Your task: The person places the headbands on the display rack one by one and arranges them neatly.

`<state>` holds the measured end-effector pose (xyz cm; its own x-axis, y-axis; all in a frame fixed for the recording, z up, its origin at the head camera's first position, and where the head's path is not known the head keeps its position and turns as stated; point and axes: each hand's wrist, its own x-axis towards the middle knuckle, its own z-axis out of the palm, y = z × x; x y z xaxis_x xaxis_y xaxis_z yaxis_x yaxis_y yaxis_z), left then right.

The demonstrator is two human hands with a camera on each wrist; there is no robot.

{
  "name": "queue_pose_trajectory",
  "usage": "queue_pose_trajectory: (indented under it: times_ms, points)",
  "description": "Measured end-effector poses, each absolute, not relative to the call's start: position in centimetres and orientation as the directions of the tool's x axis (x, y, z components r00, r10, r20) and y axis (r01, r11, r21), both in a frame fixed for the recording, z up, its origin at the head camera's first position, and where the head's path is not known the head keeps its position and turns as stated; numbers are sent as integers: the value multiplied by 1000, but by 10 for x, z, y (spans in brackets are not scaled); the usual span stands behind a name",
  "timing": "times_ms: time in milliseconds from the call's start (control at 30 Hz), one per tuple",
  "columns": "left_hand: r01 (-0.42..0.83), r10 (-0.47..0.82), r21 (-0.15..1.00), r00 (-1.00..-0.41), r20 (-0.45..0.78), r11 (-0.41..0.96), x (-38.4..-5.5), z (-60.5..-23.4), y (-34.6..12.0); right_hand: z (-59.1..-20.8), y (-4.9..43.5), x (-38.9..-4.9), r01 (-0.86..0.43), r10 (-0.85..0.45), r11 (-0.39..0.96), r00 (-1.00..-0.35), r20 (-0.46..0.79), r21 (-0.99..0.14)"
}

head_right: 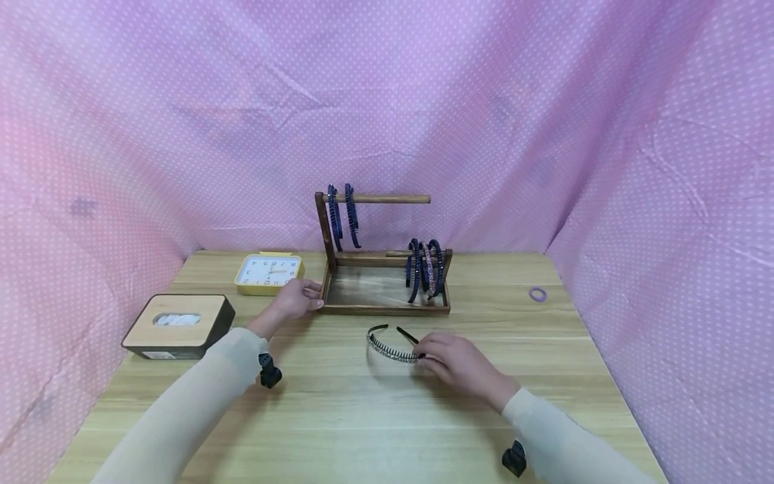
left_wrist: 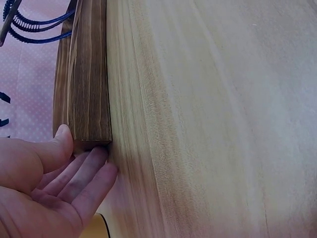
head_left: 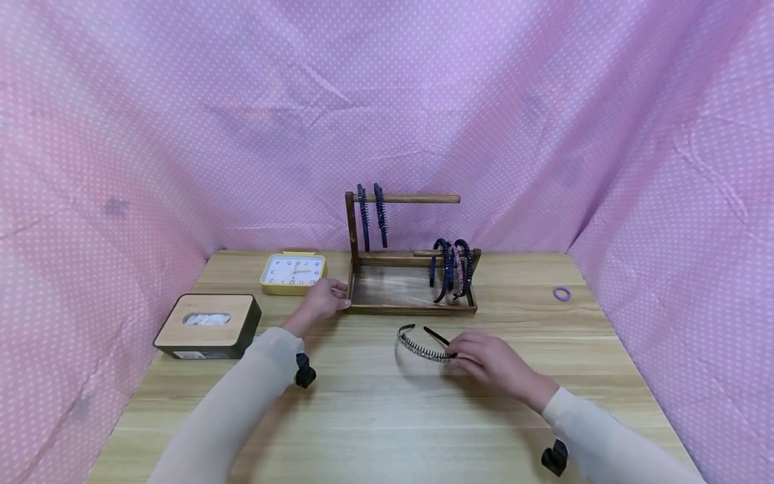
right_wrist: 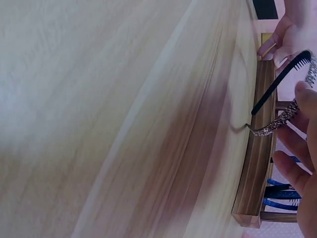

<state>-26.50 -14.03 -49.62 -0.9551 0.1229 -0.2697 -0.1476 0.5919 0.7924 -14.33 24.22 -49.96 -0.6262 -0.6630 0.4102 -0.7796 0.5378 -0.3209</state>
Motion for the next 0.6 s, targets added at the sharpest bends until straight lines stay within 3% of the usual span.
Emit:
queue_pose_trajectory:
  times_ms: [300,600]
  points:
    - [-134,131,802,-958,-256,582,-266,-500,-141,-490,239,-130,-682,-539,503,-728,424,-531]
    - [-139,138,813,-956,-259,565,-267,-500,-143,-459,237,-124,-595,-397,468,-802,446,-653]
